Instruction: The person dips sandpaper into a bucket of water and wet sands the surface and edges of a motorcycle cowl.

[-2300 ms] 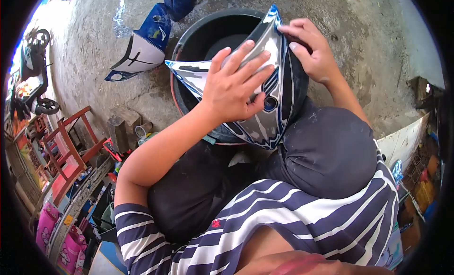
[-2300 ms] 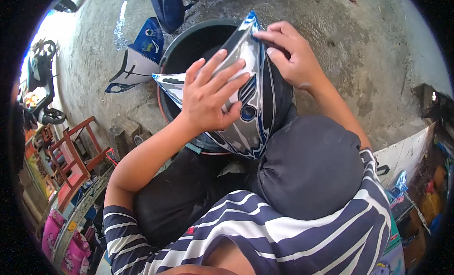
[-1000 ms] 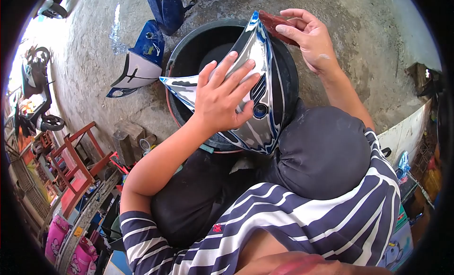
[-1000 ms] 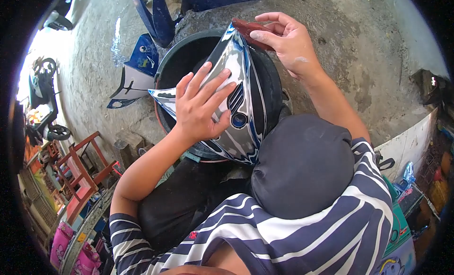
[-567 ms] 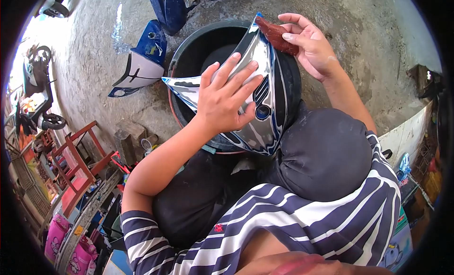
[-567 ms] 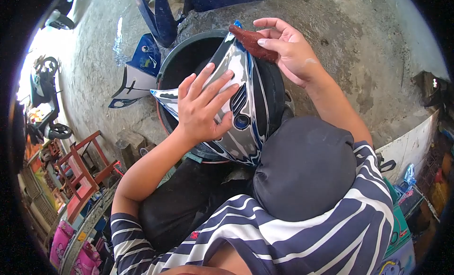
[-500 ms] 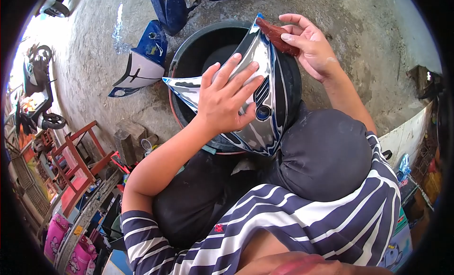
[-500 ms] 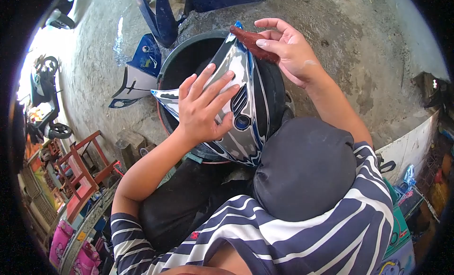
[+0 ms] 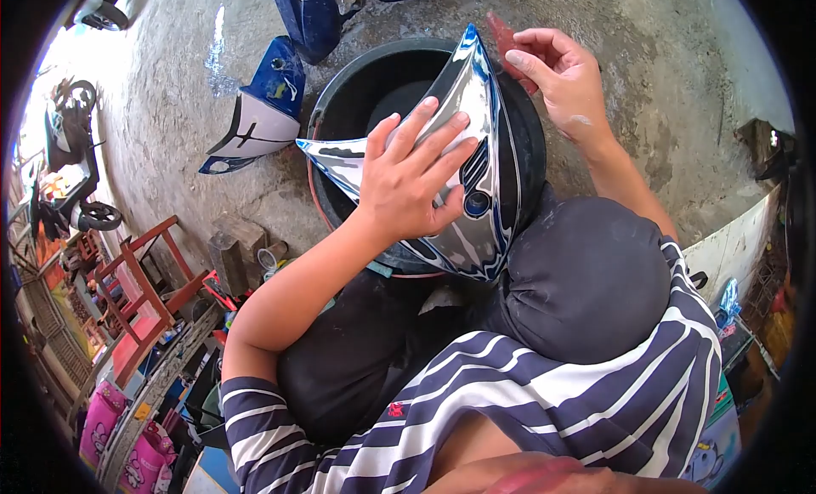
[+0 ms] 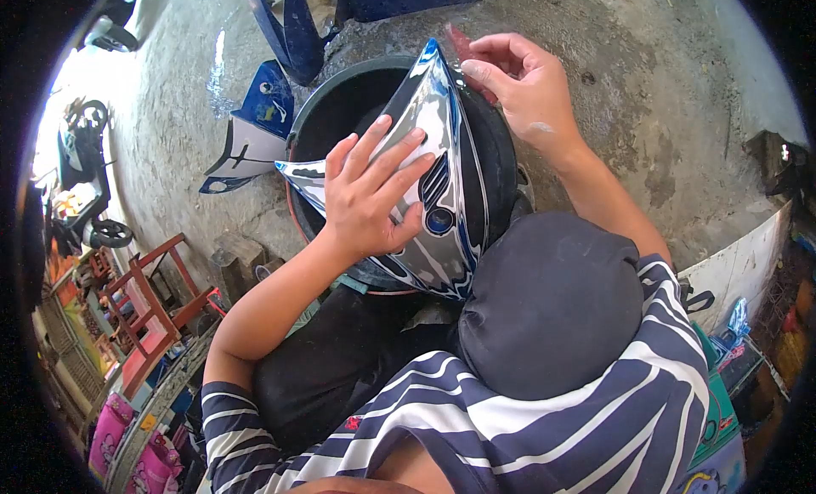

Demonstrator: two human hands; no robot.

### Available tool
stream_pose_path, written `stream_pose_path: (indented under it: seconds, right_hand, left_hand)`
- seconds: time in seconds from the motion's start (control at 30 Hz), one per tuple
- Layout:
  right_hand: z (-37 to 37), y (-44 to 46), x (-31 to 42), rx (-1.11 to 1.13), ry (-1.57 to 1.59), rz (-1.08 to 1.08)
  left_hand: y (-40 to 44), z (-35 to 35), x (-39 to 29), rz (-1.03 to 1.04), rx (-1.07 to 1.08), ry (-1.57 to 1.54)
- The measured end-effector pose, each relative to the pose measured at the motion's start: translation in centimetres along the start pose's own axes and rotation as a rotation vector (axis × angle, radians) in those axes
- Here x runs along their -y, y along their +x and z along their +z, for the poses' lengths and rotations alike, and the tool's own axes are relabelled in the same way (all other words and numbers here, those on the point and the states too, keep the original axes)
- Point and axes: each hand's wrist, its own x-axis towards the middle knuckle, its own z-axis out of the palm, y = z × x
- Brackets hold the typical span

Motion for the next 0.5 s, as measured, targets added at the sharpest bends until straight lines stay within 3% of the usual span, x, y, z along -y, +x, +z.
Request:
stream_pose_path:
  seconds: [0.17, 0.27, 0.5]
  right_hand:
    - [-0.7, -0.5, 0.8, 0.033, -0.188, -0.099]
    - [0.0, -0.9, 1.0, 0.007, 0.035, -0.041]
    - [0.4, -0.5, -0.3, 0.018, -0.035, 0.026]
  left_hand:
    - [0.0, 0.0, 0.0, -0.002, 0.003, -0.001]
    - [0.0, -0.1, 0.0, -0.003, 0.004, 0.001]
    - [0.0, -0.1, 0.0, -0.002, 0.006, 0.001]
